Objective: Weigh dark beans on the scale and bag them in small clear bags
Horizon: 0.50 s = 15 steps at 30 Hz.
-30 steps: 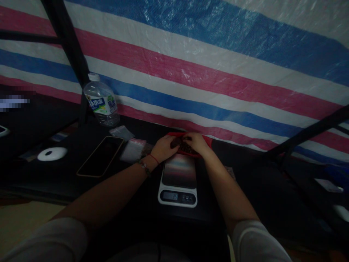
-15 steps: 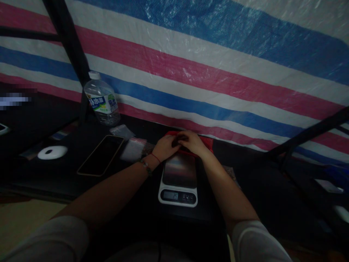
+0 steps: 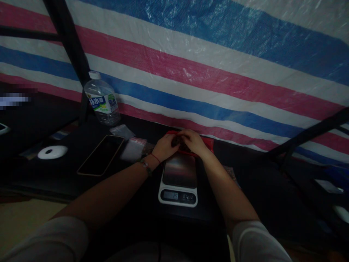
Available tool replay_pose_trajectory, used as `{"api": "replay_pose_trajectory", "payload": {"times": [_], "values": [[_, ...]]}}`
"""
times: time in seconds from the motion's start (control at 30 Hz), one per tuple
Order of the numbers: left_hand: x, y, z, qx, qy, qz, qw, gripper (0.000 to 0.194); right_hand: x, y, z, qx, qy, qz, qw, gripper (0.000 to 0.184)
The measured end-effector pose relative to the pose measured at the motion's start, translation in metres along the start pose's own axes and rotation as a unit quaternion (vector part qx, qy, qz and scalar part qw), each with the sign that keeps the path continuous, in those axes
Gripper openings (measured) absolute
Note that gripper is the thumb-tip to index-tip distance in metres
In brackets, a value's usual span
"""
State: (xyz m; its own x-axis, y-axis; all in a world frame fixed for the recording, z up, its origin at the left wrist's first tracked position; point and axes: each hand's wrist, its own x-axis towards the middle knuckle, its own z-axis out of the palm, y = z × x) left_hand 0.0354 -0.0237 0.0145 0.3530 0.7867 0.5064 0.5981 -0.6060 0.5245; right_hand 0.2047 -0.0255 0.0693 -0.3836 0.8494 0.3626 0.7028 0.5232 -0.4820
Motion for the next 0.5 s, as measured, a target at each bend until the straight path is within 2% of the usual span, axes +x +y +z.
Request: {"api": "replay_pose_trajectory", "payload": {"times": [0.1, 0.2, 0.27, 0.37, 0.5], "values": [[0.000, 0.001, -0.002, -0.007, 0.024, -0.003, 1.000, 0.034, -0.002, 0.002, -0.004, -0.070, -0.038, 0.041, 0.996, 0.035], [-0.001, 0.001, -0.004, 0.001, 0.031, -0.014, 0.999, 0.035, -0.009, 0.005, -0.005, -0.140, -0.144, 0.089, 0.976, 0.026], [-0.001, 0.003, -0.005, 0.003, 0.029, -0.004, 1.000, 0.036, -0.013, 0.008, -0.004, -0.173, -0.193, 0.122, 0.958, 0.028], [-0.002, 0.005, -0.007, 0.004, 0.016, 0.016, 1.000, 0.032, -0.016, 0.013, -0.004, -0.200, -0.222, 0.139, 0.944, 0.035], [-0.003, 0.007, -0.011, 0.012, 0.010, 0.025, 1.000, 0.032, -0.013, 0.020, -0.006, -0.226, -0.226, 0.152, 0.935, 0.028]]}}
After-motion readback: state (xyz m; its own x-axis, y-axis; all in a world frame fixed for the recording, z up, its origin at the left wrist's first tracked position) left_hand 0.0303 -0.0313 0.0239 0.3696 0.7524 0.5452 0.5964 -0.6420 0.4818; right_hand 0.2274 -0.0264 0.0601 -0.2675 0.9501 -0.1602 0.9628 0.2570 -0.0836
